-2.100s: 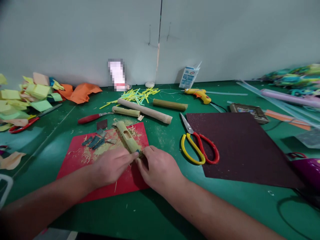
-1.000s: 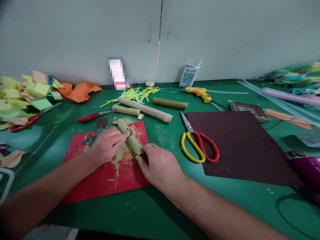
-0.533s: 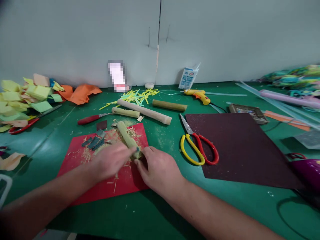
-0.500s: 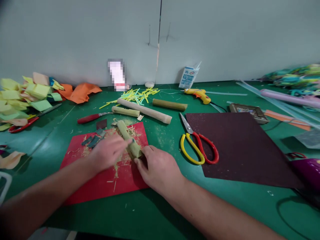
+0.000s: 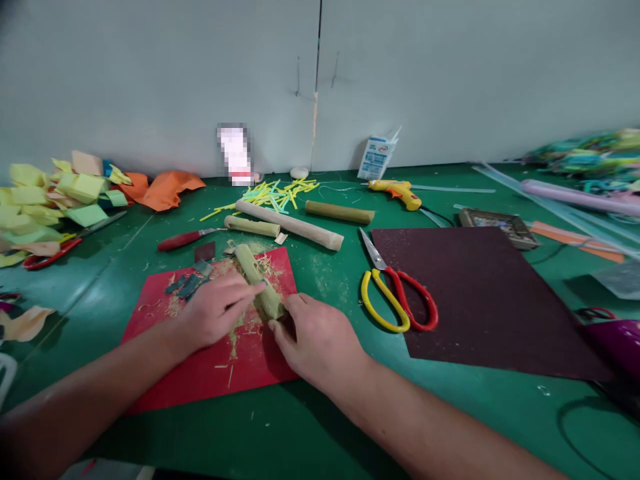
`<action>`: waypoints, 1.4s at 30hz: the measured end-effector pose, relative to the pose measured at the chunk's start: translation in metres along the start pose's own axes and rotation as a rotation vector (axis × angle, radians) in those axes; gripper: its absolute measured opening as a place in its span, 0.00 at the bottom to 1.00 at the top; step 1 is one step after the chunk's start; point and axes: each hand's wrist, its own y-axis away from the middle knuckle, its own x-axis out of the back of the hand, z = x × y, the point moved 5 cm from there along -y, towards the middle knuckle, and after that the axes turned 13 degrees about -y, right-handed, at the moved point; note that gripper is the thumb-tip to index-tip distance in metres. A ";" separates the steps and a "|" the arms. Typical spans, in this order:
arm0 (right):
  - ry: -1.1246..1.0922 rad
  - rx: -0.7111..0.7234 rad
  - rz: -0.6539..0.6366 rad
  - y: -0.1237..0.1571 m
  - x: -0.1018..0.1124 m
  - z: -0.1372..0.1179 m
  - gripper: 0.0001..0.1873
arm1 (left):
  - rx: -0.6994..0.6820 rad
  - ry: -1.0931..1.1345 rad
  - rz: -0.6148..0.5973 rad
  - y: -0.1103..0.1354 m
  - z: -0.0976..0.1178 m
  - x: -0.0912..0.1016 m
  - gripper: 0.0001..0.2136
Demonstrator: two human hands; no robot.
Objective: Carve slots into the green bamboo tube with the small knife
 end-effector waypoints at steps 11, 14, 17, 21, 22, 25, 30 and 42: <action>-0.019 0.007 0.014 -0.001 0.001 0.000 0.07 | -0.025 -0.244 0.002 -0.001 -0.004 -0.003 0.14; -0.023 0.005 0.005 -0.001 0.001 -0.001 0.08 | -0.029 -0.283 0.009 -0.001 -0.002 -0.002 0.14; -0.036 -0.008 0.019 0.000 0.002 -0.001 0.09 | 0.114 -0.346 0.095 -0.002 -0.016 0.003 0.14; -0.030 -0.003 0.004 0.000 0.001 -0.001 0.08 | 0.003 -0.291 -0.008 0.000 -0.008 -0.002 0.14; -0.029 0.000 -0.002 0.000 0.001 -0.001 0.08 | -0.034 -0.274 -0.042 0.000 -0.005 -0.004 0.14; -0.028 -0.011 0.004 -0.002 0.001 0.000 0.08 | 0.020 -0.284 -0.006 -0.002 -0.008 -0.003 0.14; -0.007 -0.023 -0.001 -0.001 0.002 -0.001 0.09 | -0.035 -0.315 0.027 0.003 0.004 -0.002 0.15; -0.013 -0.003 -0.001 -0.001 0.000 -0.001 0.08 | -0.139 -0.374 0.022 0.005 0.001 -0.005 0.15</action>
